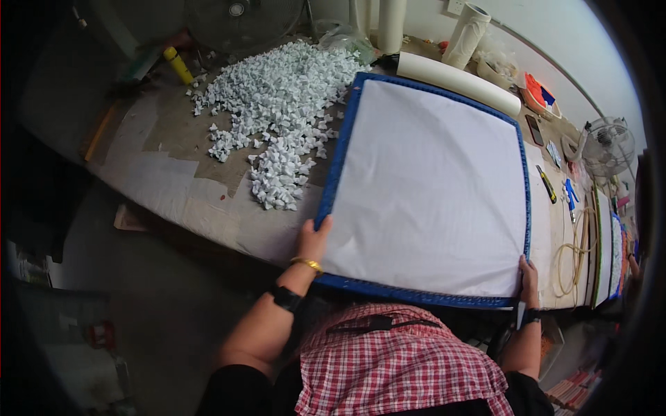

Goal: Removing small white plastic parts from a grid tray and arranging them onto a mesh tray.

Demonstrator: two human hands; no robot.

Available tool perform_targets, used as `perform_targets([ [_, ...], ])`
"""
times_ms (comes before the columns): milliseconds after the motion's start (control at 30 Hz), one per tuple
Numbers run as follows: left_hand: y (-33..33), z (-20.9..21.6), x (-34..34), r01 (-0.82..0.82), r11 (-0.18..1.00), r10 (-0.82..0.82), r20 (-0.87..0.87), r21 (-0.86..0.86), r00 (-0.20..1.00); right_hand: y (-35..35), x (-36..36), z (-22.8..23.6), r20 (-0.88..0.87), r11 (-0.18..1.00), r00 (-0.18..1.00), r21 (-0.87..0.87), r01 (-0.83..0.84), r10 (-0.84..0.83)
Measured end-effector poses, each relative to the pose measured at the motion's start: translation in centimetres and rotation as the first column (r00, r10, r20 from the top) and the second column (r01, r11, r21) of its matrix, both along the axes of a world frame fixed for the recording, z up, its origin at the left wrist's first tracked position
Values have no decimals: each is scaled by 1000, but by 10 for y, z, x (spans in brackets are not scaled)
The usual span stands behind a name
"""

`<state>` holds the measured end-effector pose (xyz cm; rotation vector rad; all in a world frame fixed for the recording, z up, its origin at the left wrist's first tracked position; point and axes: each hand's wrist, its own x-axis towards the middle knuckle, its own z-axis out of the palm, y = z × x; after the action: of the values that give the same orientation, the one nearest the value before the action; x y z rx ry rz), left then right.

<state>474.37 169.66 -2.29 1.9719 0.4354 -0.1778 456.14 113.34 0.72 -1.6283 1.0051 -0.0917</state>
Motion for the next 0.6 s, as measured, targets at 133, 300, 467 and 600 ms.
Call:
perform_targets([
  [133,-52,0,-17,94,995,-93,-18,45,995,-80,-67,-61,-57,1000,998,-12,-23,22],
  [300,-47,-8,-36,154,984,-148,-71,94,986,-87,-83,-87,-162,997,985,-50,-66,57],
  [467,-54,0,-28,95,995,-95,23,-4,995,-132,-46,-76,-109,976,970,29,-217,219],
  [600,-83,-3,-20,138,989,-138,7,-45,990,-151,-7,-51,-217,861,963,509,-27,158],
])
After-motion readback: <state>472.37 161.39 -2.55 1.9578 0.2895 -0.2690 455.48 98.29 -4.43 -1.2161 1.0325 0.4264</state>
